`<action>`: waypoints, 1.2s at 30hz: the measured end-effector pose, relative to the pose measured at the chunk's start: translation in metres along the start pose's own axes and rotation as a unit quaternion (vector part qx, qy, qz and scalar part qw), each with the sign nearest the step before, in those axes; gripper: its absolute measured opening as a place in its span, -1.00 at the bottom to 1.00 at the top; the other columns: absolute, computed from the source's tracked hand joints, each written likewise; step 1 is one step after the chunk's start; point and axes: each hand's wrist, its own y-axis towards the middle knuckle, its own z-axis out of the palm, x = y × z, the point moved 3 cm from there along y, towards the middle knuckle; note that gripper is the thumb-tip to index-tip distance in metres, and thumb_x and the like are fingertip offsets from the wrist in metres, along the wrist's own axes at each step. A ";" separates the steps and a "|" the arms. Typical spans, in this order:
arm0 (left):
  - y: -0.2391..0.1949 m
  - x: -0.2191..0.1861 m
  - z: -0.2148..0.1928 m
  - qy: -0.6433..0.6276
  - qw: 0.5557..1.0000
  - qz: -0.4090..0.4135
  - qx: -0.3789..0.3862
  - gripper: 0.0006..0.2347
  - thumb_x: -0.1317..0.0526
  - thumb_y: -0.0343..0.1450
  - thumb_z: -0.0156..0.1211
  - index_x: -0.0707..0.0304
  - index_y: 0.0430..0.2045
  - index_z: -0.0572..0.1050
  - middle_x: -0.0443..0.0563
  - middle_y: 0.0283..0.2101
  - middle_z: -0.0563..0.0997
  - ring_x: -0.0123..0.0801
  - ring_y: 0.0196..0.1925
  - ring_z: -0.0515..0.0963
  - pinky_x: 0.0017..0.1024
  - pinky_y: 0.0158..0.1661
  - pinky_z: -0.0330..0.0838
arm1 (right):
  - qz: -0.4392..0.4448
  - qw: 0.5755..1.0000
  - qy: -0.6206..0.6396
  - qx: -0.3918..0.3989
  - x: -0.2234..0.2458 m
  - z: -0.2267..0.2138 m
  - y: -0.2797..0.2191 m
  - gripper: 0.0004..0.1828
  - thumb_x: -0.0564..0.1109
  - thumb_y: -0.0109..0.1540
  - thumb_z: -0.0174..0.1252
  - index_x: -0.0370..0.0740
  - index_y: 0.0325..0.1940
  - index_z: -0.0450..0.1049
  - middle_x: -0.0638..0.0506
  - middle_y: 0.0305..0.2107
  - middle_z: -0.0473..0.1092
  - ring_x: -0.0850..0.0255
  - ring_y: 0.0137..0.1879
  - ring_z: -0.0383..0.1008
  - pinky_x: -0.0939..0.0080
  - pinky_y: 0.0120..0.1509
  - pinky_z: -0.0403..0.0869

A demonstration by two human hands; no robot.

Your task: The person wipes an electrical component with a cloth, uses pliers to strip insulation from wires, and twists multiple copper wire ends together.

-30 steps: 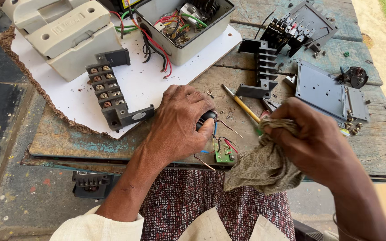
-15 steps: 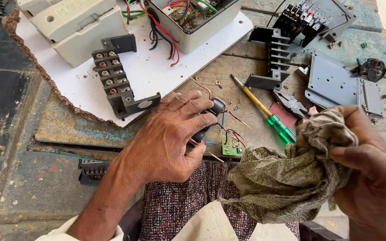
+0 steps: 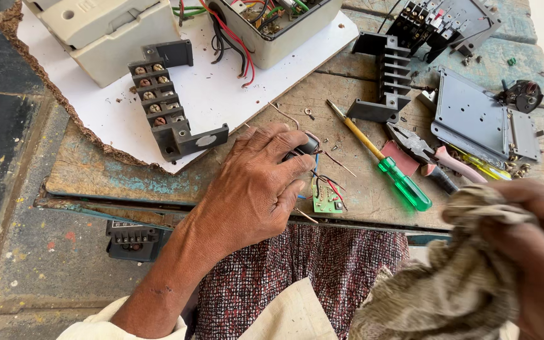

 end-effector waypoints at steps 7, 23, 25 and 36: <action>-0.003 -0.002 -0.002 -0.042 0.999 -0.004 -0.005 -0.73 0.37 0.28 0.19 0.32 -0.14 0.59 0.15 0.17 0.50 0.00 0.36 0.36 -0.08 0.36 0.18 | -0.078 0.992 -0.100 0.003 0.017 0.036 0.008 -0.69 -0.35 0.34 -0.10 -0.48 0.12 0.45 -0.12 -0.12 0.49 0.28 0.00 0.47 0.32 0.17 0.43; -0.016 0.008 -0.006 -0.086 0.994 -0.002 0.063 -0.72 0.36 0.26 0.25 0.23 -0.15 0.62 0.13 0.29 0.47 -0.02 0.39 0.39 -0.02 0.41 0.06 | -0.320 0.853 -0.401 0.098 0.009 0.147 -0.030 -0.53 -0.18 0.03 0.37 -0.24 0.01 0.50 -0.08 -0.18 0.47 -0.06 -0.09 0.50 -0.02 -0.04 0.49; -0.017 0.011 -0.008 -0.089 0.994 -0.005 0.068 -0.70 0.35 0.25 0.27 0.22 -0.13 0.61 0.11 0.30 0.46 -0.06 0.39 0.40 -0.02 0.42 0.04 | -0.309 0.852 -0.412 0.099 0.012 0.143 -0.030 -0.52 -0.15 -0.02 0.39 -0.22 -0.03 0.50 -0.08 -0.19 0.48 -0.04 -0.10 0.51 -0.01 -0.07 0.49; -0.018 0.019 0.001 -0.111 0.990 -0.008 0.082 -0.62 0.32 0.28 0.30 0.14 0.01 0.59 0.02 0.34 0.41 -0.09 0.41 0.31 -0.03 0.40 -0.02 | -0.306 0.847 -0.421 0.108 0.012 0.154 -0.027 -0.60 -0.18 0.10 0.32 -0.27 0.02 0.51 -0.08 -0.25 0.50 0.01 -0.18 0.49 0.02 -0.14 0.48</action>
